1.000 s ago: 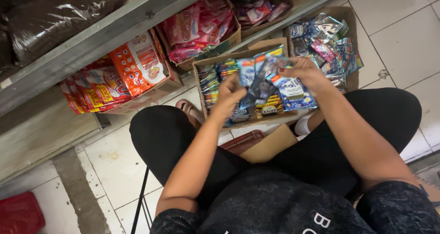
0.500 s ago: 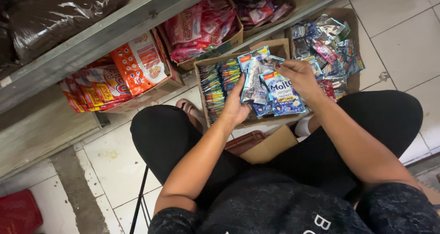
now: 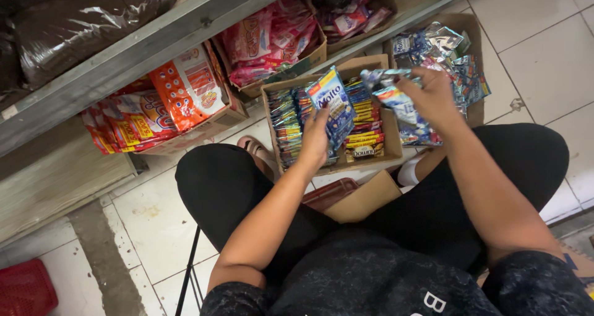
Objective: The person sorts various sachets by hand, moving them between a cardboard box and a larger display container on a shelf.
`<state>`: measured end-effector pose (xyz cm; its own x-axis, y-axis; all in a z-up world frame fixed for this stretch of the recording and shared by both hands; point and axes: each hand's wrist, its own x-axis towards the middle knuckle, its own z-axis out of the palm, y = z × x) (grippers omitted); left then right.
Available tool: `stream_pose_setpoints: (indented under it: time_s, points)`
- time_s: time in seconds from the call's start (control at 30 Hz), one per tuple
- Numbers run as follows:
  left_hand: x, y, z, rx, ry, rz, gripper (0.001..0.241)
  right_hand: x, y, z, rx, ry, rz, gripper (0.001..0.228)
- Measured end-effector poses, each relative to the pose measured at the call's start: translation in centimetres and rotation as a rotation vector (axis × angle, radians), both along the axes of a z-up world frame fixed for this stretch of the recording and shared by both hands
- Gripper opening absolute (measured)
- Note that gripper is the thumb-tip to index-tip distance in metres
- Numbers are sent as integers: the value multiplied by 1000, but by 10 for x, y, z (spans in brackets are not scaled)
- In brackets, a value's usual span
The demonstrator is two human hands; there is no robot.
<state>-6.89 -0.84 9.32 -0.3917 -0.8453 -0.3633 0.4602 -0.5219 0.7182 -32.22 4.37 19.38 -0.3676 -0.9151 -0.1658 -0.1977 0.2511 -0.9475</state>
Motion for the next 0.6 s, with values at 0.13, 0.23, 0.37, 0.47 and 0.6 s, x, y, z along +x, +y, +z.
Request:
stream_pose_setpoints:
  time_s: [0.13,0.23,0.37,0.47,0.6]
  points:
    - [-7,13,-16,-11,-27,-77,42,25,2,-16,-30,463,165,24]
    - [-10,17,-18,99,130,-95,42,68,6,-16,-77,253,312,25]
    - [-4,18,-2,211,309,-124,53,90,12,0,-119,266,462,29]
    - [6,21,10,288,245,-135,49,92,13,12,-125,162,490,38]
    - [7,19,19,213,209,-202,41,86,5,16,-43,130,624,45]
